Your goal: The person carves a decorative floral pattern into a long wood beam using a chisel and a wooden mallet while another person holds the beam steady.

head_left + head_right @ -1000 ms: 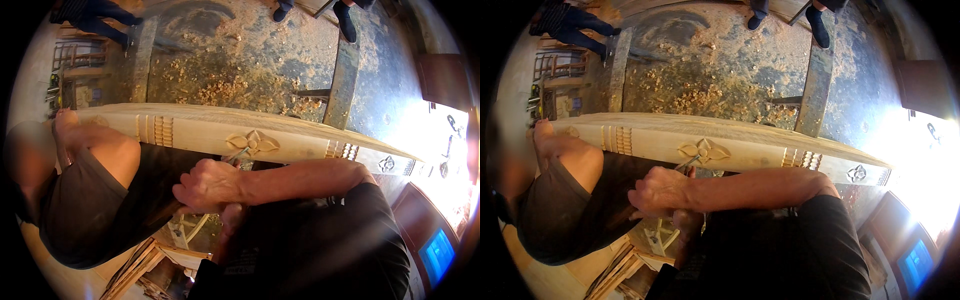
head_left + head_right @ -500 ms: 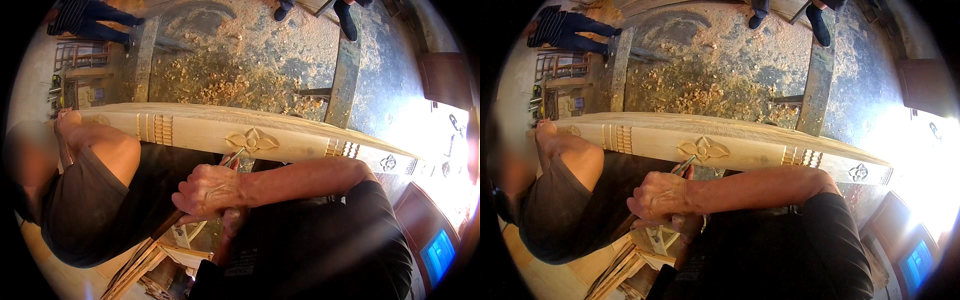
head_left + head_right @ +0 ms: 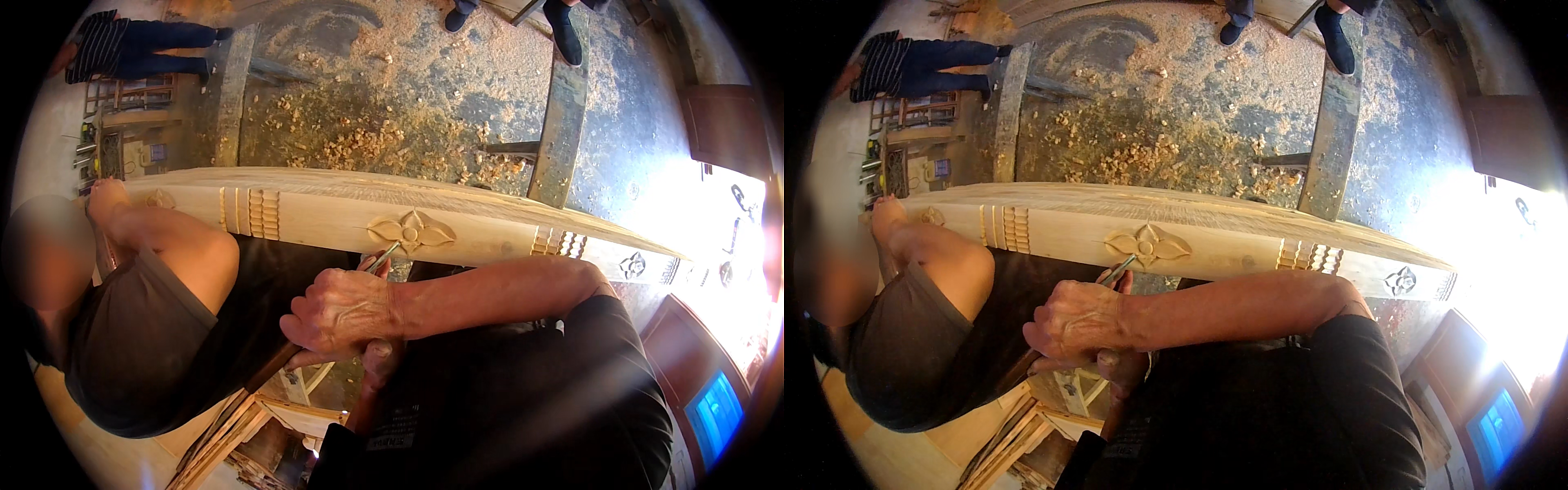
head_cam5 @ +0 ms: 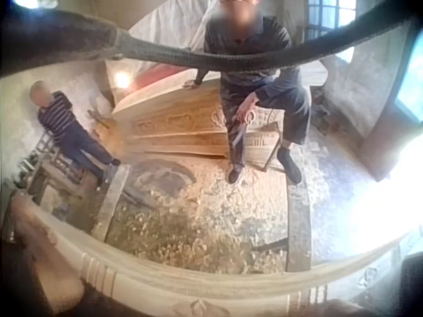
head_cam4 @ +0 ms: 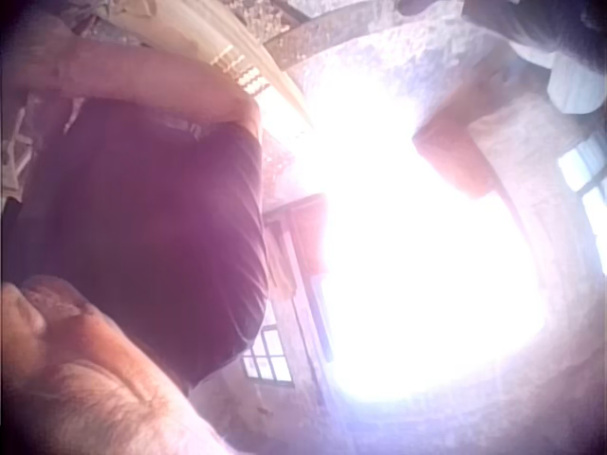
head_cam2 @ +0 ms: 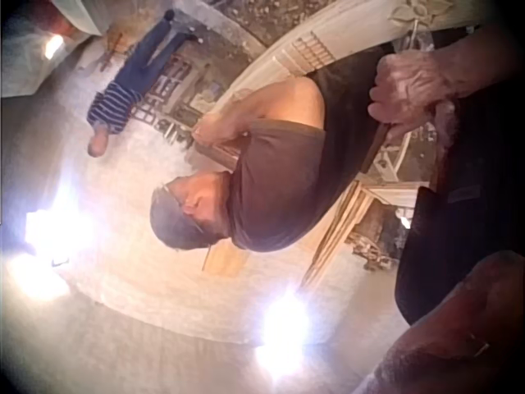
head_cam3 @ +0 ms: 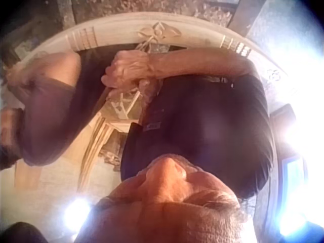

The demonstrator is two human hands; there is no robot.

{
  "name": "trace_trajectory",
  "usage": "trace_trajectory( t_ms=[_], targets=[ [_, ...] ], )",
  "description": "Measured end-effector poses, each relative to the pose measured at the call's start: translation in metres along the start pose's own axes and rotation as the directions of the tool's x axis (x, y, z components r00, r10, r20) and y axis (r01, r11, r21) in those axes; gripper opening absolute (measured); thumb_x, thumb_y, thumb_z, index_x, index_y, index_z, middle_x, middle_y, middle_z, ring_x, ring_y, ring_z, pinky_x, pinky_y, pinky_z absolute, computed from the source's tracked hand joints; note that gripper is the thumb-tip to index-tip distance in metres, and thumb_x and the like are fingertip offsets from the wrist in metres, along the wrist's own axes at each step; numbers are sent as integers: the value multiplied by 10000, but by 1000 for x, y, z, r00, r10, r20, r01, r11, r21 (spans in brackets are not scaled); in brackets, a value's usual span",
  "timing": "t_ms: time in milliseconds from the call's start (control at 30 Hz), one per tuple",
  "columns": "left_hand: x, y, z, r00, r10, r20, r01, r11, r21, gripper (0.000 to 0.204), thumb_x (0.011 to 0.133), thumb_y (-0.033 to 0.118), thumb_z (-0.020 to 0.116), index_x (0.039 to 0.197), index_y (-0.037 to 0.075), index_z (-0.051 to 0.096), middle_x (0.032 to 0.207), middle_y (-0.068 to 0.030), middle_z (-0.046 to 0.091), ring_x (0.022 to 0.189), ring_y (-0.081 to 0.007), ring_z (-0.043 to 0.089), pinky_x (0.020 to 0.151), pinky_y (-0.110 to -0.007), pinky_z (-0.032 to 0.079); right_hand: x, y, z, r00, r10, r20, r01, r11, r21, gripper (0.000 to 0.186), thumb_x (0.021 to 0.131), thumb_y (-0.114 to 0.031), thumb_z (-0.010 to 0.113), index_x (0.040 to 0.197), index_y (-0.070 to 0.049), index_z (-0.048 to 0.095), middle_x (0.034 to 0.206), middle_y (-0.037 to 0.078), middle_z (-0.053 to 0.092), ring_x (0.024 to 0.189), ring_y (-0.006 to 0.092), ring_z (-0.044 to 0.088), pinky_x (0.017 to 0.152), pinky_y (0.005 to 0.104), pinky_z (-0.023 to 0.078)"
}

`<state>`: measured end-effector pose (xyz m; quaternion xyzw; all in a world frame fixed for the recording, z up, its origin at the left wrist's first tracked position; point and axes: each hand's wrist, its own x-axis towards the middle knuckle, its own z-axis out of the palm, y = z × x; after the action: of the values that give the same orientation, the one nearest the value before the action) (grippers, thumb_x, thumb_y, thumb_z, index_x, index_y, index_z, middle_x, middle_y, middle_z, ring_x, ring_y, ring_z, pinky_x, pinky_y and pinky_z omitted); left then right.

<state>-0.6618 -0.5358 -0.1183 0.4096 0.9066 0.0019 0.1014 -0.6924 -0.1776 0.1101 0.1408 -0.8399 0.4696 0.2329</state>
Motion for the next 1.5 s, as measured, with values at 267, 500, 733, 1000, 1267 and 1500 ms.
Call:
trace_trajectory(
  t_ms=[267,500,733,1000,1267,1500],
  targets=[
    [14,22,-46,999,3,49,7,978,-210,305,1076,385,677,1150,94,733,1053,-20,716,873,-99,642,703,-293,533,1,1,1,1000,-5,2,5,999,50,476,955,-514,726,877,-63,595,740,90,635,660,308,712,592,440,580],
    [13,26,-54,997,-4,74,22,970,-243,291,1084,363,670,1164,90,735,1074,-8,717,894,-86,641,722,-281,530,0,1,2,1000,-5,4,5,1000,5,433,918,-470,734,886,-60,598,744,92,630,665,312,715,593,448,584],
    [17,27,-57,996,-2,88,25,965,-260,278,1093,341,664,1177,86,737,1096,4,719,914,-74,640,741,-269,528,0,2,2,1000,9,2,-10,999,50,428,943,-472,723,884,-63,609,748,102,639,676,325,720,596,453,586],
    [22,27,-64,995,-6,96,32,961,-275,264,1103,316,656,1193,82,739,1121,17,720,938,-59,639,763,-256,525,1,1,1,999,17,29,-18,1000,24,447,968,-486,714,894,-54,625,753,108,652,683,331,724,608,463,593],
    [22,28,-65,995,-9,96,36,958,-285,252,1112,291,648,1208,77,742,1146,31,722,961,-45,638,785,-243,522,1,1,-2,1000,18,-1,-18,999,35,510,993,-549,699,873,-59,628,732,100,646,667,320,719,597,445,586],
    [22,29,-67,995,-19,94,45,956,-289,242,1121,269,642,1222,74,744,1168,43,723,982,-32,637,804,-231,520,2,0,-3,999,5,-40,-2,998,67,523,976,-562,722,842,-64,633,704,93,632,638,309,711,584,436,582]
  ],
)
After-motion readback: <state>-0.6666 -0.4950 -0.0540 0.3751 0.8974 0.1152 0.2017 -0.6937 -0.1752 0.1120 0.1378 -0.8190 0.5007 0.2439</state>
